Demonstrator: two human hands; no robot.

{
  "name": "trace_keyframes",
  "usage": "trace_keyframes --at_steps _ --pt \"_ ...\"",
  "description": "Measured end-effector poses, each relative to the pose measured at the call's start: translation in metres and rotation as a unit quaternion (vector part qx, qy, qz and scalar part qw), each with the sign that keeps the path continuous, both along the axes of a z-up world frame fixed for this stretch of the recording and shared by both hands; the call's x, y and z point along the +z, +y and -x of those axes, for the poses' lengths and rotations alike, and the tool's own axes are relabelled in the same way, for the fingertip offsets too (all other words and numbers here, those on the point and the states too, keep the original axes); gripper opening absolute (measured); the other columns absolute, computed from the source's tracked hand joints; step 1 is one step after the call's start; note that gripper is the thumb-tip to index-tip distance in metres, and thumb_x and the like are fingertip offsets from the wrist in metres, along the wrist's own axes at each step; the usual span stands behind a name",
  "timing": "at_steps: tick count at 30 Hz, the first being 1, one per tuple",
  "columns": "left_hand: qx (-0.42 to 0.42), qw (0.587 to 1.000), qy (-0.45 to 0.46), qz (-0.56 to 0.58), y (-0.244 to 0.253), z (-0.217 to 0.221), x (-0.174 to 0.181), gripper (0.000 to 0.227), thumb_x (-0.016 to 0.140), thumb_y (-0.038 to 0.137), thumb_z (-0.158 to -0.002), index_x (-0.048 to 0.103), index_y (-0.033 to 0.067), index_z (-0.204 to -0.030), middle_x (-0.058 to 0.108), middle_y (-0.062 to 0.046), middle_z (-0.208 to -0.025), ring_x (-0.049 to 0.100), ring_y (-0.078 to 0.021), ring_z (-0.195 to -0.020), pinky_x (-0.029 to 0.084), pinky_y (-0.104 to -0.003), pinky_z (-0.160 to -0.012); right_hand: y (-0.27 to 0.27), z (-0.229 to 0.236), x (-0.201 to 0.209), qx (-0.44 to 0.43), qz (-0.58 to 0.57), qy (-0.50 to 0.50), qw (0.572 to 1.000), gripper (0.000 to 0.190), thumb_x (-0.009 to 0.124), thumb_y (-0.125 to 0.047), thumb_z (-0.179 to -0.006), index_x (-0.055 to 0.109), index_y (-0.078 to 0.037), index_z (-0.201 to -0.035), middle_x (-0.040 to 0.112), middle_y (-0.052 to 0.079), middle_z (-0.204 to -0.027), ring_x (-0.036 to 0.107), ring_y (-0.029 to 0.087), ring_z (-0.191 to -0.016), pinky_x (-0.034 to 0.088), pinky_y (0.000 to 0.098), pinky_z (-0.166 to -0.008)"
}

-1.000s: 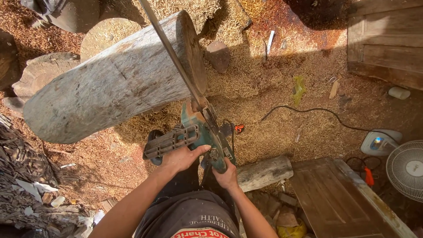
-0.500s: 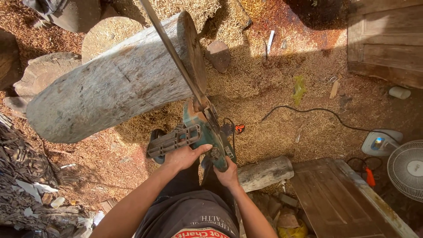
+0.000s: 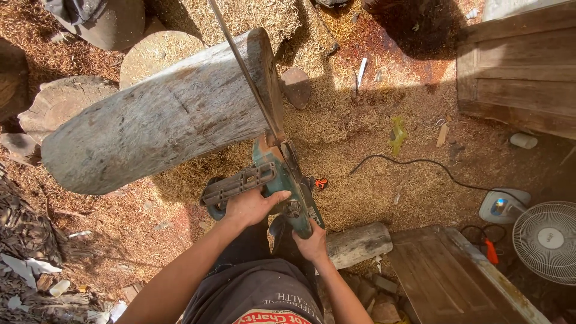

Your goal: The recorder uses a measuring tape to mark a log and then uses an electric chainsaw to cut through it.

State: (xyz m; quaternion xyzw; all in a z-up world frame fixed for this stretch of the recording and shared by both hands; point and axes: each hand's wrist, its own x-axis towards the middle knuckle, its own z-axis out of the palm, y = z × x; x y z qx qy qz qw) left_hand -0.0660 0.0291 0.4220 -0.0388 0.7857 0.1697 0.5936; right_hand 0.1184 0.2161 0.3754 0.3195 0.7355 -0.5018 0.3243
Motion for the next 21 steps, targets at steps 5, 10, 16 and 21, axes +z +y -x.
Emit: trace_keyframes --at_steps 5,10,16,21 --pt "0.024 0.999 0.035 -0.011 0.003 0.004 0.002 0.104 0.040 0.093 -0.076 0.074 0.0024 -0.112 0.074 -0.021 -0.102 0.071 -0.0371 -0.106 0.055 -0.049 -0.094 0.006 0.004 0.003 0.023 -0.021 -0.004 1.000 0.034 0.078 -0.021 -0.075 0.070 -0.005 -0.104 0.077 0.015 -0.091 0.076 0.028 -0.087 0.057 0.0394 -0.082" --pt "0.031 0.999 0.031 -0.014 0.000 0.008 0.007 0.101 0.041 0.092 -0.075 0.074 0.0022 -0.108 0.076 -0.020 -0.097 0.072 -0.0358 -0.103 0.054 -0.050 -0.094 0.002 0.008 0.010 0.026 -0.021 -0.031 0.999 0.034 0.078 -0.024 -0.075 0.070 -0.006 -0.103 0.077 0.015 -0.091 0.076 0.028 -0.088 0.057 0.0400 -0.081" --pt "0.032 0.998 0.060 -0.010 -0.005 0.007 0.005 0.098 0.047 0.090 -0.076 0.076 0.0011 -0.103 0.075 -0.019 -0.095 0.072 -0.0365 -0.101 0.053 -0.050 -0.095 -0.003 0.001 0.006 0.020 -0.031 -0.019 0.999 0.034 0.079 -0.025 -0.074 0.069 -0.006 -0.100 0.077 0.016 -0.088 0.076 0.031 -0.085 0.057 0.0413 -0.079" --pt "0.056 0.998 0.027 -0.014 -0.004 0.008 0.007 0.095 0.046 0.089 -0.074 0.077 0.0061 -0.108 0.077 -0.017 -0.099 0.072 -0.0355 -0.104 0.054 -0.049 -0.095 -0.004 0.001 0.003 0.027 -0.041 -0.017 0.999 0.034 0.080 -0.026 -0.074 0.069 -0.005 -0.099 0.076 0.017 -0.088 0.075 0.033 -0.086 0.056 0.0421 -0.079"
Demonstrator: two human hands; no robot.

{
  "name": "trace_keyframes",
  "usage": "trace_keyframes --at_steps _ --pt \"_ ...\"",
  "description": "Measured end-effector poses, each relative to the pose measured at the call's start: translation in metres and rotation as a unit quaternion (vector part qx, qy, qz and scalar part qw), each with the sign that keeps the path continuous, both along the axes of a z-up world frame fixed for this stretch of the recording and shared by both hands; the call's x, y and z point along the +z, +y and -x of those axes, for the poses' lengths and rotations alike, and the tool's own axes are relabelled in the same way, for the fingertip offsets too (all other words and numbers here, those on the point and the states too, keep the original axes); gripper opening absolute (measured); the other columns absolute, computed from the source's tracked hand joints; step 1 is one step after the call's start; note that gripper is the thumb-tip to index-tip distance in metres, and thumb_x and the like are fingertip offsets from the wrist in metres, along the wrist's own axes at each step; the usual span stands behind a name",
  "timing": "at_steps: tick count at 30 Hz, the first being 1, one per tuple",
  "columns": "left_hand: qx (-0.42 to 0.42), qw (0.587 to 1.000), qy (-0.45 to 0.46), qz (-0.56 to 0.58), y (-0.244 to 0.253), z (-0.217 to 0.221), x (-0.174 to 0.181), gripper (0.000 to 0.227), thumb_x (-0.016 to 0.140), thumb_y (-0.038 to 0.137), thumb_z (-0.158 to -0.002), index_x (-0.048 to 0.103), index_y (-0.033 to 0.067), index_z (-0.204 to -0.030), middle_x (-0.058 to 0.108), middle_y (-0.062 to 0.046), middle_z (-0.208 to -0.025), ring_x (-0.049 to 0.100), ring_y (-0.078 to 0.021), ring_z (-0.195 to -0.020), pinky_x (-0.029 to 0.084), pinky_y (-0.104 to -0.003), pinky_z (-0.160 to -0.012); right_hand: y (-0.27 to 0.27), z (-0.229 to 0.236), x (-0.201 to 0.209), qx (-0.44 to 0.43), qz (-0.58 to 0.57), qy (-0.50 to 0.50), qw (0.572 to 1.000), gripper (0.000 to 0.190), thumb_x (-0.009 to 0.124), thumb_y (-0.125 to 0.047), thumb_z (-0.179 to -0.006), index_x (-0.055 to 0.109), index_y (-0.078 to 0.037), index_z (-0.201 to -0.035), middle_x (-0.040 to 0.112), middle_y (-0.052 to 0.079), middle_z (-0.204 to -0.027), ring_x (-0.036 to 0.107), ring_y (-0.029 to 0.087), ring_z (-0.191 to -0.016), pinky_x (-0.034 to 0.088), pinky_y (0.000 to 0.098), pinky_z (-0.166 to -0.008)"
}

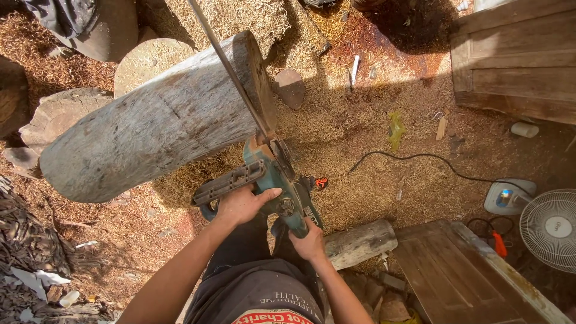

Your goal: The recorder uses a measuring tape to mark a log and then uses an electric chainsaw to cut through it.

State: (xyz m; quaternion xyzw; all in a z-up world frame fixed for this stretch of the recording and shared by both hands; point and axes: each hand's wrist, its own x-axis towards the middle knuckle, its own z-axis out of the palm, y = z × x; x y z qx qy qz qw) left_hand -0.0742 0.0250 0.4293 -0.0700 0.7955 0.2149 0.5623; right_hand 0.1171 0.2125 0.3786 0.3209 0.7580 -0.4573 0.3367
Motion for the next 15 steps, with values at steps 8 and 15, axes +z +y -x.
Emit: trace_keyframes --at_steps 8,15 --pt "-0.036 0.999 -0.007 0.028 0.003 -0.012 -0.007 0.097 0.042 0.090 -0.076 0.073 0.0080 -0.118 0.074 -0.018 -0.113 0.067 -0.0369 -0.114 0.050 -0.050 -0.101 0.000 -0.013 -0.024 -0.009 0.029 0.008 1.000 0.038 0.080 -0.026 -0.074 0.068 -0.006 -0.103 0.075 0.018 -0.091 0.075 0.033 -0.089 0.056 0.0419 -0.080" --pt "-0.038 0.999 0.017 0.025 0.003 -0.031 -0.027 0.103 0.041 0.092 -0.073 0.067 0.0102 -0.129 0.069 -0.020 -0.122 0.063 -0.0387 -0.119 0.049 -0.051 -0.101 0.002 -0.019 -0.043 0.004 0.029 0.019 0.999 0.037 0.080 -0.025 -0.074 0.068 -0.006 -0.104 0.075 0.018 -0.093 0.074 0.034 -0.089 0.057 0.0417 -0.080"
